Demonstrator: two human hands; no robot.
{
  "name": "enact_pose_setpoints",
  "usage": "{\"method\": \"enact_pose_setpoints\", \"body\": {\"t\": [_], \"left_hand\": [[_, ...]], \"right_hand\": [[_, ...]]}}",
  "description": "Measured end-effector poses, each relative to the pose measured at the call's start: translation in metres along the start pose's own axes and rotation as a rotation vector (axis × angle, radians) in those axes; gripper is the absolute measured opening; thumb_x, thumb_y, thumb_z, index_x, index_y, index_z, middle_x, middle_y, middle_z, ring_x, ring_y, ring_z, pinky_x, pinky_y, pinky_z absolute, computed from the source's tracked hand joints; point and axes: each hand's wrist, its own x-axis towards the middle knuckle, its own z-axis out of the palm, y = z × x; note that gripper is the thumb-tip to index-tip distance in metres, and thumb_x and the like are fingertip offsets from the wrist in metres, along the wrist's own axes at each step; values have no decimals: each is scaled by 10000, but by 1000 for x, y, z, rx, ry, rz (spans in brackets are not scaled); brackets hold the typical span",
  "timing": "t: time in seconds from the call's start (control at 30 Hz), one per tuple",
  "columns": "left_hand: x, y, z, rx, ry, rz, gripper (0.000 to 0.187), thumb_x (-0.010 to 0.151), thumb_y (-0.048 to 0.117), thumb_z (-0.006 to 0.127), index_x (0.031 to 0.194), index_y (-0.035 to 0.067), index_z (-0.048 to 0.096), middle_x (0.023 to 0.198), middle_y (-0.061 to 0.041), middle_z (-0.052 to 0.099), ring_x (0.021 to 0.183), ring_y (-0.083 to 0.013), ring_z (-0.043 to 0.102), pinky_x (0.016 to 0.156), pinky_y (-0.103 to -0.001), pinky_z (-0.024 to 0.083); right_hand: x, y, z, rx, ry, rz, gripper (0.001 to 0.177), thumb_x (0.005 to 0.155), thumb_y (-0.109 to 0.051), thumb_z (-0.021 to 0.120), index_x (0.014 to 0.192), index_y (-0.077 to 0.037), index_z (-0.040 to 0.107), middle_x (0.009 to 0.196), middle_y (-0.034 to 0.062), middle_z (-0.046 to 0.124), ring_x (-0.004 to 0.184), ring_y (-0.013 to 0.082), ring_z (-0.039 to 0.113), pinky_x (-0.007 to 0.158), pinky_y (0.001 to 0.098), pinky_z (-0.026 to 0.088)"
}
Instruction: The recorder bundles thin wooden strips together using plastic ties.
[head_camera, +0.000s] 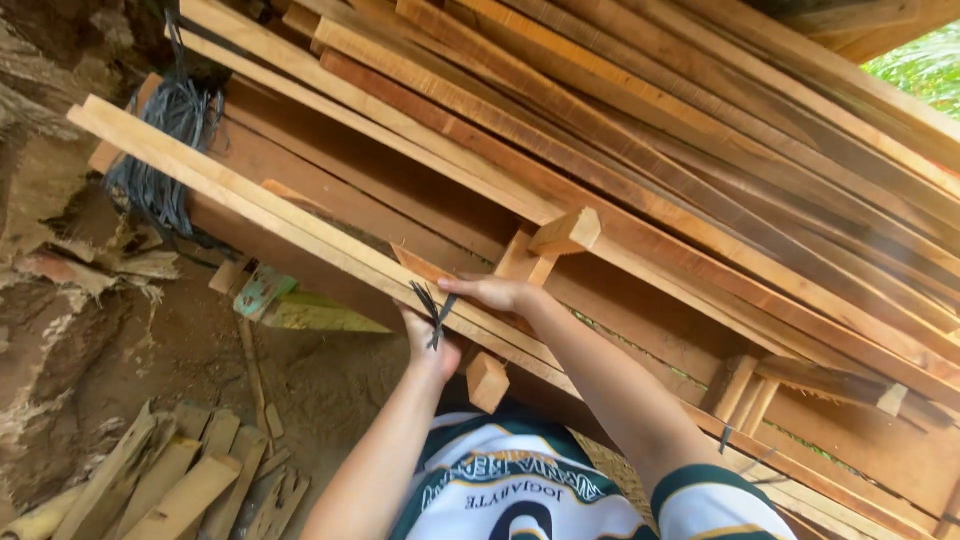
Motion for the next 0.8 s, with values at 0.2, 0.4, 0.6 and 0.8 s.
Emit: {"method": "enact_pose_setpoints", "body": {"t": [0.2,0.4,0.6,0.8], "left_hand": [[40,0,-70,457,-21,43,584,1057,343,460,1473,-65,423,1374,-230,505,1272,-416,564,1105,-565,433],[-34,-30,-122,1149,-92,-135,494,1043,333,433,1204,-33,724,1249,-191,763,1224,-293,700,1071,-430,530],[-71,-125,-71,1370,-362,-199,638,959,494,498,1423,63,570,1386,-127,686,1308,-239,653,1106,-379,513],[-80,-193,-3,925,-417,-344,898,867,579,543,1494,-53,422,1542,-279,463,1414,-390,500,1121,-538,451]], "right_hand": [[-15,39,-4,310,347,-195,617,940,-603,668,1313,-113,703,1349,141,677,1333,293,573,1195,430,375],[-128,148,-62,110,425,150,657,919,-593,485,1237,-81,748,1197,49,777,1166,187,703,1069,350,493],[-167,284,-66,-35,389,323,764,864,-673,515,1189,-30,767,1181,98,775,1112,238,722,999,364,547],[-146,321,-61,-204,279,436,1028,709,-868,448,1378,-116,654,1496,126,561,1379,384,526,1158,585,395]]}}
